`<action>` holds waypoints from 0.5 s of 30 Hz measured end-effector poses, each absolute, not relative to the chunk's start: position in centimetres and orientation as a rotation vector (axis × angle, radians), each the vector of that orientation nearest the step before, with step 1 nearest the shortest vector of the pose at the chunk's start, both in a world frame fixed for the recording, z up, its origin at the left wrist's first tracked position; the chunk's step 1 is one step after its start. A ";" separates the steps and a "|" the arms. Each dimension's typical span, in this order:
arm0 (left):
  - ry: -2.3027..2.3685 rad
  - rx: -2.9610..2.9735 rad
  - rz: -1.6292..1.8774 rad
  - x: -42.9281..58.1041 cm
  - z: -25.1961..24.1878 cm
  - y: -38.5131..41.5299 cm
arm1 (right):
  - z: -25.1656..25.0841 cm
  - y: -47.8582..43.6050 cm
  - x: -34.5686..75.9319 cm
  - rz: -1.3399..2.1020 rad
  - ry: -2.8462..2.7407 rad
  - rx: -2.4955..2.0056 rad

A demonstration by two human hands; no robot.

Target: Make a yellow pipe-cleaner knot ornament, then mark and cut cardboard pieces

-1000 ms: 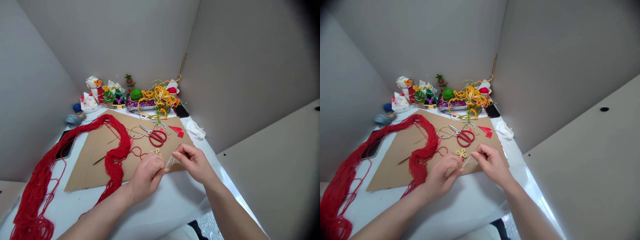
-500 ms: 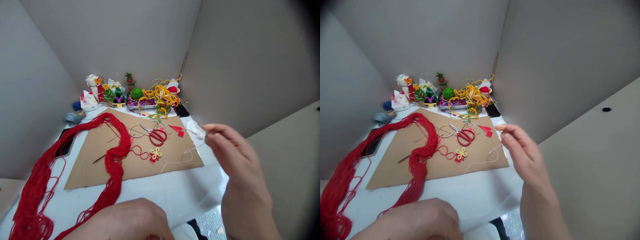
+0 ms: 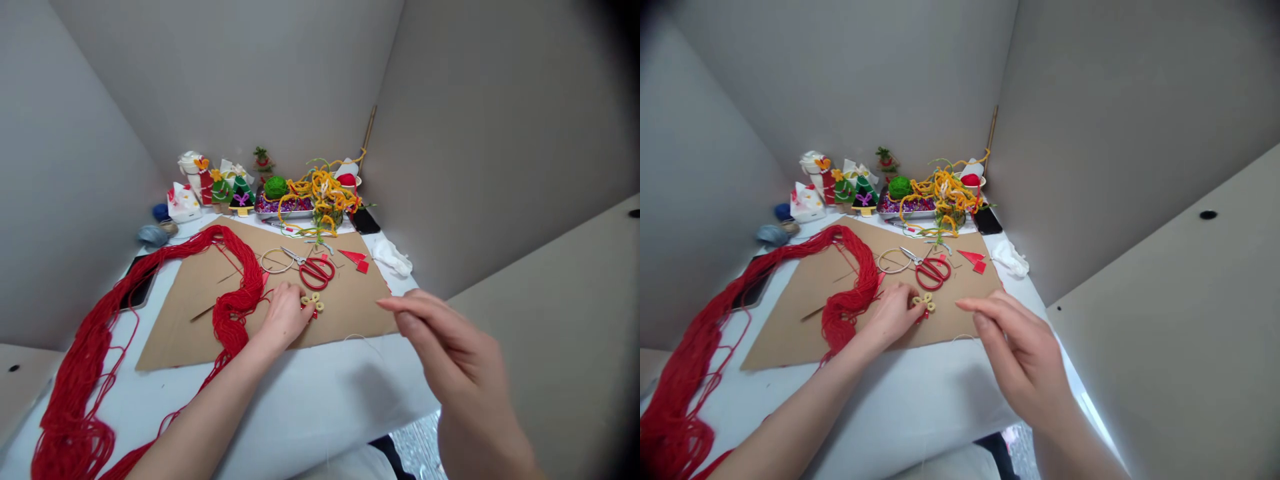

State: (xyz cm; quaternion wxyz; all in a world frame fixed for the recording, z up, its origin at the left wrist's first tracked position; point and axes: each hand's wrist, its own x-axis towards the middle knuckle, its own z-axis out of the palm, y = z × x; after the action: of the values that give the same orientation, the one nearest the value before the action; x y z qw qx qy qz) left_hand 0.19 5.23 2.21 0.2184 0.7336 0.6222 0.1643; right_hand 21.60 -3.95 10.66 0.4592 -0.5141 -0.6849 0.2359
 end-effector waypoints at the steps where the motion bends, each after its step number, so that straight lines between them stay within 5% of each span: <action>1: 1.716 2.032 0.445 0.4 2.1 5.4 | 10.3 -3.5 21.3 0.595 -1.690 -1.270; 10: 1.682 1.910 0.464 1.0 2.6 5.5 | 6.7 -1.4 21.4 0.902 -1.610 -1.374; 15: 1.292 1.158 0.813 0.3 3.2 4.6 | 5.0 1.1 19.4 1.173 -1.465 -1.391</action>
State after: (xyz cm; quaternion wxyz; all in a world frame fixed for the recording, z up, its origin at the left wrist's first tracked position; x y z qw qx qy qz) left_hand 0.29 4.64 3.23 0.5754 0.4943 0.5515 0.3470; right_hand 19.41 1.08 4.99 0.3920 -0.5480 -0.5768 0.4620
